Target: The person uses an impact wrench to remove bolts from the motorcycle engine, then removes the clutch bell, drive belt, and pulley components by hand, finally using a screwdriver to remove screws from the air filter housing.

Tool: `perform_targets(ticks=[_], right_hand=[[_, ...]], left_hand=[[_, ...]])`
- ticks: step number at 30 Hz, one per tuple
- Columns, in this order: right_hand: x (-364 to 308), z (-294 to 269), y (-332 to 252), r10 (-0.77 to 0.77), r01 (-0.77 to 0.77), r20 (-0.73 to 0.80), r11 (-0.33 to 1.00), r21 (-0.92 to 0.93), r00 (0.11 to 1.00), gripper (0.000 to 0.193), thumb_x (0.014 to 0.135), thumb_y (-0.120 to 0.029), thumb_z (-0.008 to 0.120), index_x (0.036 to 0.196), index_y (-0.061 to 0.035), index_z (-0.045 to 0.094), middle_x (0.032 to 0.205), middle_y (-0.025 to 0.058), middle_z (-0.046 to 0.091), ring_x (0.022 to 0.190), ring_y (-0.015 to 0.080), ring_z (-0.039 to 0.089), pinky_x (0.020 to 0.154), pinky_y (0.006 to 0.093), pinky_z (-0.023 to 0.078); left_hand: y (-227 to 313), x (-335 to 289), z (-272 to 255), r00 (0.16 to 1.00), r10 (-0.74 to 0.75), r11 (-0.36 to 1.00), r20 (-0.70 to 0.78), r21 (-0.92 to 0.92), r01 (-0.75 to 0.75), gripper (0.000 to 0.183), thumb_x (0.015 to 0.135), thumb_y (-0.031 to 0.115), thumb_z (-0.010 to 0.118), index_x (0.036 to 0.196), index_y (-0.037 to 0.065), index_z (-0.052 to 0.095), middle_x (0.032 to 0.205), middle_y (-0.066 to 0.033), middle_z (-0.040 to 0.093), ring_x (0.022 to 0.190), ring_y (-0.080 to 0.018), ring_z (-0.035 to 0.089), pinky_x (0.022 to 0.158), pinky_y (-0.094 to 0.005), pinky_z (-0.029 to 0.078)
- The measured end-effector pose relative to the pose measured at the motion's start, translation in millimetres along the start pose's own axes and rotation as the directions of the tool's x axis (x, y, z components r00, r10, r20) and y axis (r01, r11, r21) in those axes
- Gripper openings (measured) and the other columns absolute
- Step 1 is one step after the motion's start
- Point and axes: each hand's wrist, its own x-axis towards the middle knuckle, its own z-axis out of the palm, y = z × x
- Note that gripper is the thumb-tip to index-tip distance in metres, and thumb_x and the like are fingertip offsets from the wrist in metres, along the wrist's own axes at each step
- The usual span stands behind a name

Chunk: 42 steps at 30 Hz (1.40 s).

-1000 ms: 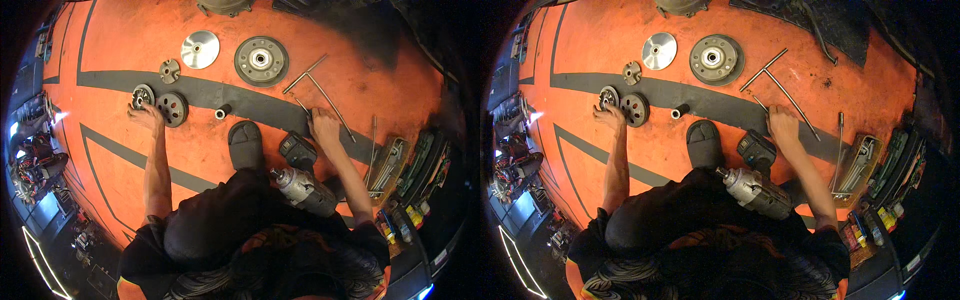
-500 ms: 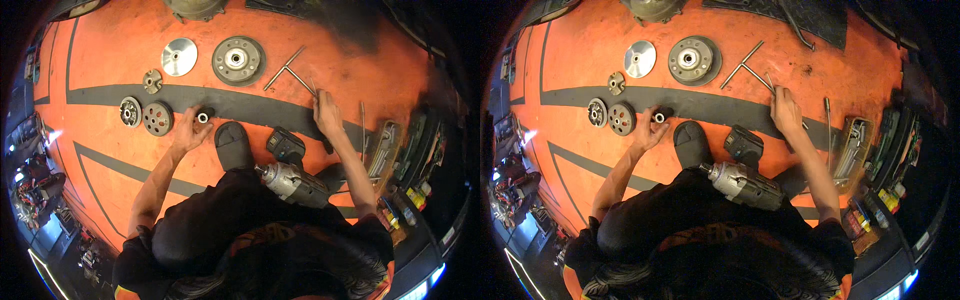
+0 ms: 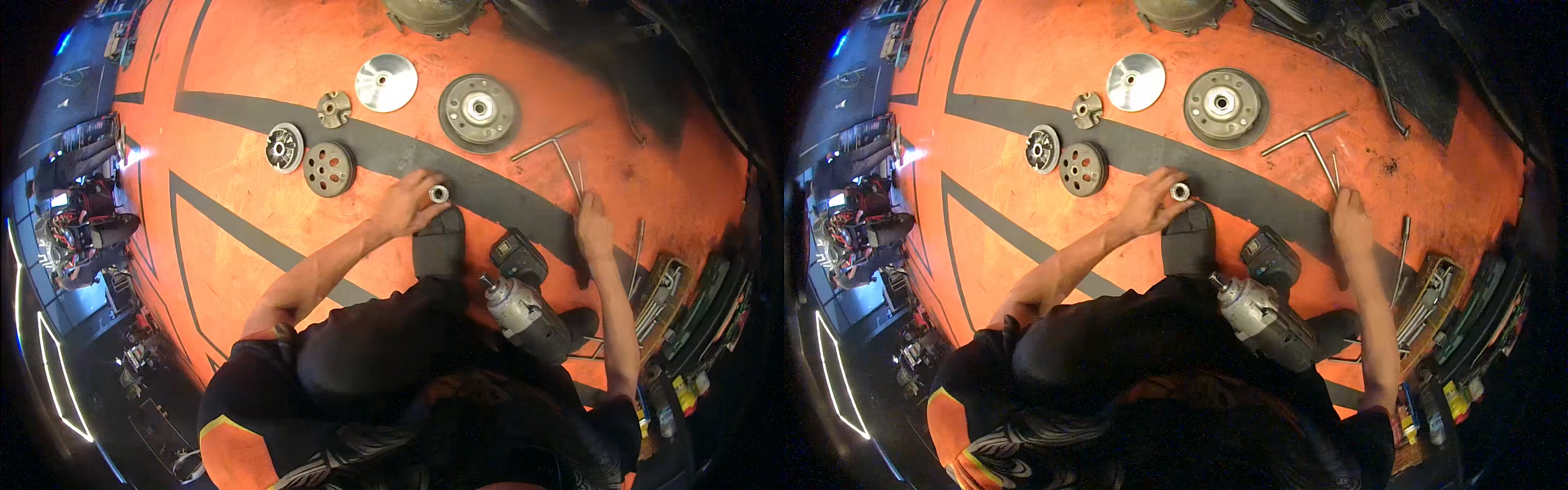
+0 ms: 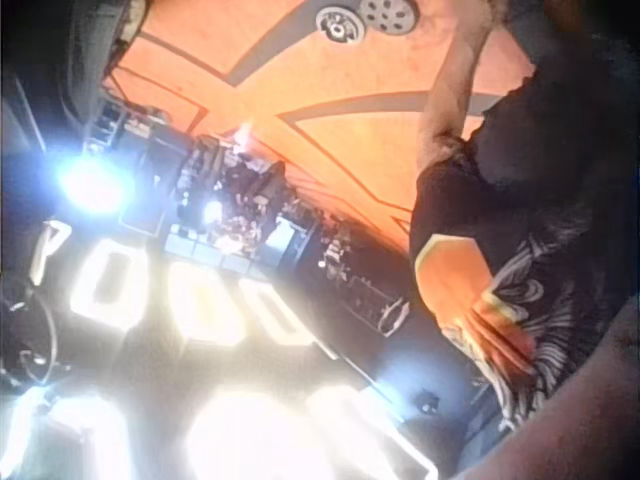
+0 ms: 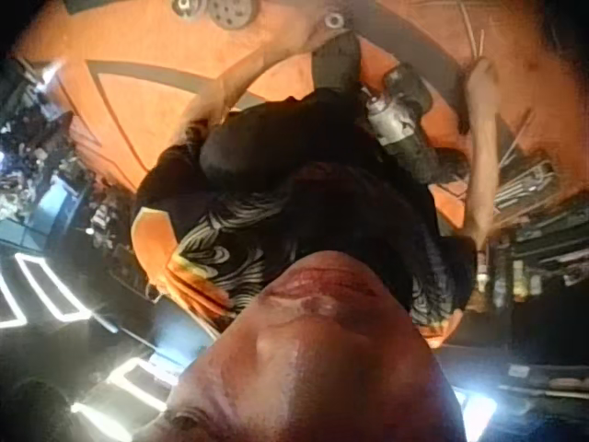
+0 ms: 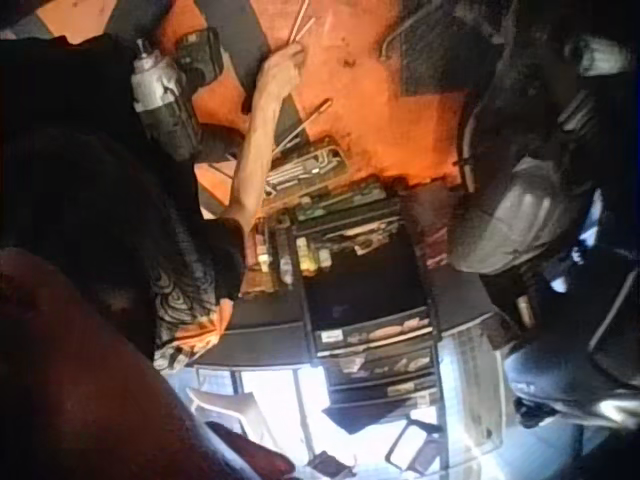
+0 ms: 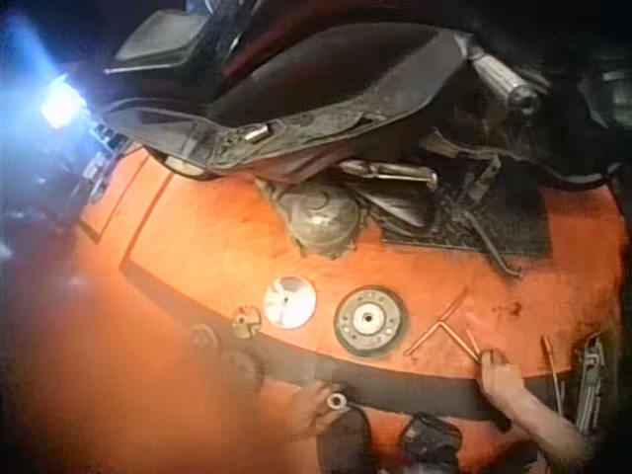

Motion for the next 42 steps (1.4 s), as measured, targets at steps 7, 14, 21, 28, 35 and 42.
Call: perform_targets(ticks=[7,14,21,28,35,42], right_hand=[[-35.3,-75.6,39.8,-0.03,-0.095,0.277,0.901,0.424,0.96,0.026,0.097,-0.013,0.053,0.118,0.0006,0.047,0.089,0.0295,0.065,0.085,0.0483,0.065,0.072,0.0571,0.05],[-142.3,-144.5,112.1,-0.014,-0.013,0.083,0.951,0.308,0.996,0.026,0.102,-0.008,0.048,0.125,0.002,0.048,0.076,0.0206,0.055,0.068,0.0411,0.057,0.061,0.0468,0.045],[-276.5,-132.5,193.7,0.408,-0.398,0.08,0.797,0.454,0.909,0.04,0.108,-0.01,0.043,0.145,0.0008,0.038,0.087,0.0,0.051,0.068,0.0119,0.046,0.057,0.0268,0.04],[-318.8,-51.6,241.1,0.544,-0.549,0.089,0.805,0.223,0.834,0.036,0.111,-0.026,0.036,0.13,0.0,0.052,0.076,0.0007,0.046,0.064,0.0103,0.042,0.056,0.0279,0.037],[-314.0,-9.3,269.9,0.75,-0.895,0.498,0.296,0.334,0.434,0.056,0.109,-0.038,0.034,0.151,-0.0014,0.032,0.111,0.0179,0.057,0.098,0.0333,0.055,0.08,0.0455,0.045],[-309.3,25.4,280.1,0.604,-0.598,0.318,0.791,-0.128,0.731,0.052,0.089,-0.004,0.059,0.138,0.0022,0.043,0.124,0.0373,0.055,0.121,0.0506,0.052,0.1,0.0541,0.044]], left_hand=[[36.2,49.5,36.7,0.966,0.189,0.981,0.179,-0.071,-0.179,0.05,0.086,0.031,0.074,0.127,0.008,0.059,0.123,-0.0139,0.057,0.115,-0.0345,0.058,0.095,-0.0467,0.05],[60.9,83.7,86.1,0.834,0.408,0.911,0.37,-0.112,-0.396,0.048,0.085,0.029,0.072,0.128,0.011,0.059,0.12,-0.0114,0.056,0.118,-0.0325,0.055,0.095,-0.0479,0.049],[47.8,93.3,105.7,0.774,0.44,0.888,0.456,-0.09,-0.452,0.053,0.088,0.038,0.069,0.134,0.014,0.056,0.117,-0.0106,0.056,0.115,-0.0316,0.055,0.097,-0.0472,0.048],[37.8,79.3,96.8,0.802,0.404,0.897,0.44,-0.018,-0.442,0.051,0.093,0.032,0.064,0.136,0.007,0.053,0.112,-0.0114,0.058,0.109,-0.0306,0.057,0.095,-0.0445,0.049],[29.1,57.9,86.1,0.771,0.356,0.891,0.527,0.057,-0.45,0.035,0.094,0.027,0.062,0.123,0.007,0.061,0.111,-0.0113,0.058,0.105,-0.0298,0.057,0.092,-0.0434,0.049],[40.4,59.2,81.9,0.715,0.295,0.877,0.634,0.118,-0.466,0.03,0.096,0.028,0.058,0.115,0.005,0.064,0.11,-0.0146,0.06,0.108,-0.0344,0.059,0.091,-0.0463,0.049]])
